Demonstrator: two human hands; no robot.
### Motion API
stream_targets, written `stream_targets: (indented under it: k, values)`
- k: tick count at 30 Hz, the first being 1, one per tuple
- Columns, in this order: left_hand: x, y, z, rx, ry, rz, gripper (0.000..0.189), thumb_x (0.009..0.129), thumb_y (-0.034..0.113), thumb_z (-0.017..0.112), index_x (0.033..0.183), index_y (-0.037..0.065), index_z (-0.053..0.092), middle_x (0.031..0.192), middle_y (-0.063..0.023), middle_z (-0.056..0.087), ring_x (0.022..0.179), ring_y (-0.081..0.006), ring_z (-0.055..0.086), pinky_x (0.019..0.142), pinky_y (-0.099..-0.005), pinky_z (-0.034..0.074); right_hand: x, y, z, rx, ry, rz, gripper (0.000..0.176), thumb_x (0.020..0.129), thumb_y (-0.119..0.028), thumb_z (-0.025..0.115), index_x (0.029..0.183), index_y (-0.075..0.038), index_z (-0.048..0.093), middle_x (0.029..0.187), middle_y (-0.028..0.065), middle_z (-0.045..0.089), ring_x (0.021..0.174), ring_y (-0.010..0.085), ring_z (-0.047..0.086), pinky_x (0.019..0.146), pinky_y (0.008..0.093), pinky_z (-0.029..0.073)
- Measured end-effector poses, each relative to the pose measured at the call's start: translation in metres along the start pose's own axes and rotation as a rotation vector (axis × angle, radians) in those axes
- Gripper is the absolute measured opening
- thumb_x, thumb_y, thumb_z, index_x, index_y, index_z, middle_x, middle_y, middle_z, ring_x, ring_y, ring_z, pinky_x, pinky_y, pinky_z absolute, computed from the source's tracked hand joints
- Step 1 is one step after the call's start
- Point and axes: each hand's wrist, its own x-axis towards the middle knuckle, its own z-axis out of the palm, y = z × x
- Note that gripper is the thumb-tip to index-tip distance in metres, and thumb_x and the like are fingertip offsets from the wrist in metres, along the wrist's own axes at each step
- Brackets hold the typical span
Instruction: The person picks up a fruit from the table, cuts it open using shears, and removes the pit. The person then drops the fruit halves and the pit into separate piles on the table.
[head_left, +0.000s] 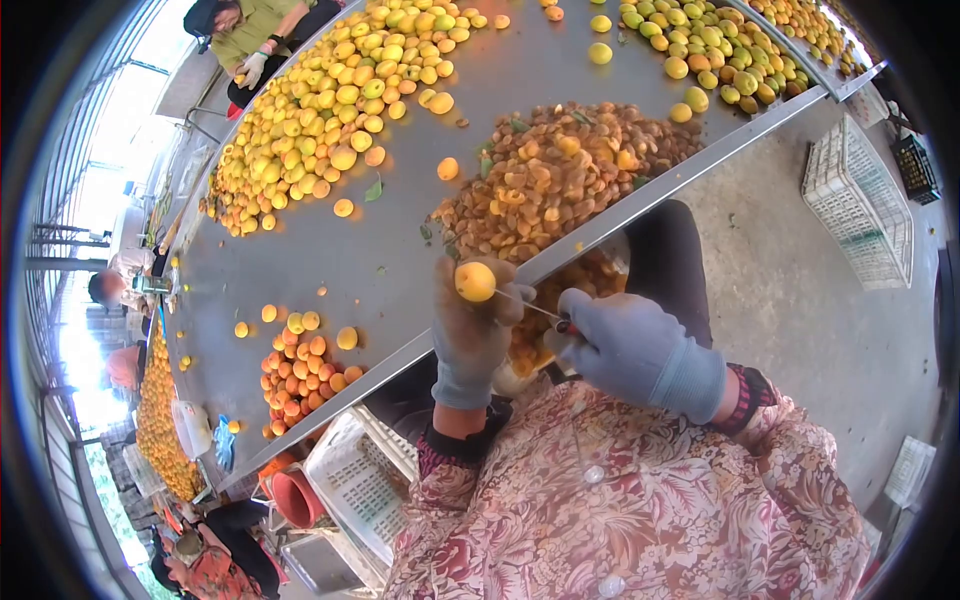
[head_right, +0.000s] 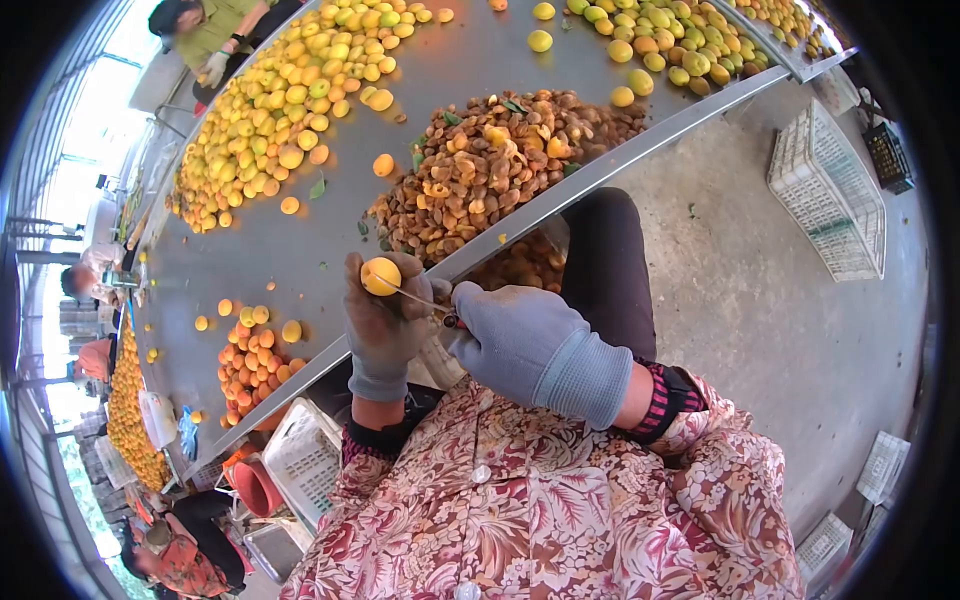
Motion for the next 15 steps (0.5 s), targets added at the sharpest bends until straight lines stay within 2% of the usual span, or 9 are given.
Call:
stream_targets:
  k: [5,7,8,10,13,14,15]
  values:
    - [-0.002,0.002,0.006,0.123,0.049,0.023,0.06,0.096,0.049,0.024,0.089,-0.002,0.055,0.056,-0.0038,0.047,0.056,-0.0128,0.047,0.07,-0.03,0.045,0.002,0.0,-0.002,0.012,-0.036,0.021,0.027,0.084,-0.029,0.056,0.089,-0.003,0.048,0.073,0.0172,0.061,0.073,0.035,0.061,0.064,0.0444,0.049]
    - [-0.003,0.002,0.004,0.28,0.051,0.085,0.056,0.096,0.047,0.025,0.089,0.0,0.055,0.06,-0.005,0.05,0.054,-0.0125,0.048,0.062,-0.0265,0.045,0.002,0.0,-0.002,0.007,-0.035,0.021,0.028,0.084,-0.029,0.056,0.089,-0.003,0.048,0.074,0.0174,0.061,0.074,0.035,0.061,0.064,0.0446,0.049]
    - [-0.003,0.003,0.005,0.279,0.052,0.085,0.056,0.096,0.047,0.025,0.089,0.0,0.055,0.06,-0.005,0.05,0.054,-0.0125,0.048,0.062,-0.0265,0.045,0.001,0.001,-0.002,0.001,-0.036,0.019,0.028,0.085,-0.029,0.056,0.089,-0.003,0.048,0.074,0.0176,0.061,0.074,0.035,0.061,0.065,0.0447,0.049]
    - [-0.003,0.006,0.007,0.462,0.186,0.036,0.058,0.097,0.045,0.024,0.084,0.0,0.058,0.053,-0.0035,0.047,0.049,-0.0132,0.044,0.066,-0.0326,0.044,0.002,0.003,-0.004,-0.015,-0.065,0.017,0.028,0.085,-0.029,0.056,0.089,-0.003,0.048,0.074,0.0181,0.061,0.074,0.0353,0.061,0.065,0.0448,0.048]
    - [0.0,0.005,0.0,0.558,0.137,0.117,0.057,0.096,0.046,0.026,0.084,0.0,0.058,0.055,-0.0052,0.05,0.048,-0.0142,0.046,0.06,-0.0295,0.046,0.005,0.005,0.0,-0.027,-0.093,0.021,0.029,0.085,-0.028,0.055,0.093,-0.002,0.048,0.076,0.0192,0.061,0.076,0.0359,0.061,0.067,0.0449,0.048]
    - [0.003,0.0,-0.002,0.557,0.138,0.116,0.057,0.096,0.046,0.026,0.084,0.0,0.058,0.055,-0.0052,0.05,0.048,-0.0142,0.046,0.06,-0.0295,0.046,0.007,0.006,0.005,-0.024,-0.093,0.024,0.029,0.085,-0.028,0.054,0.095,-0.001,0.048,0.077,0.0197,0.061,0.077,0.0364,0.061,0.068,0.0449,0.048]
    - [0.006,-0.007,-0.003,0.308,0.146,0.071,0.057,0.096,0.047,0.027,0.085,0.0,0.058,0.056,-0.006,0.051,0.049,-0.0157,0.048,0.06,-0.0297,0.046,0.01,0.007,0.01,-0.026,-0.093,0.023,0.029,0.085,-0.028,0.054,0.095,-0.001,0.048,0.077,0.0197,0.061,0.077,0.0364,0.061,0.068,0.0449,0.048]
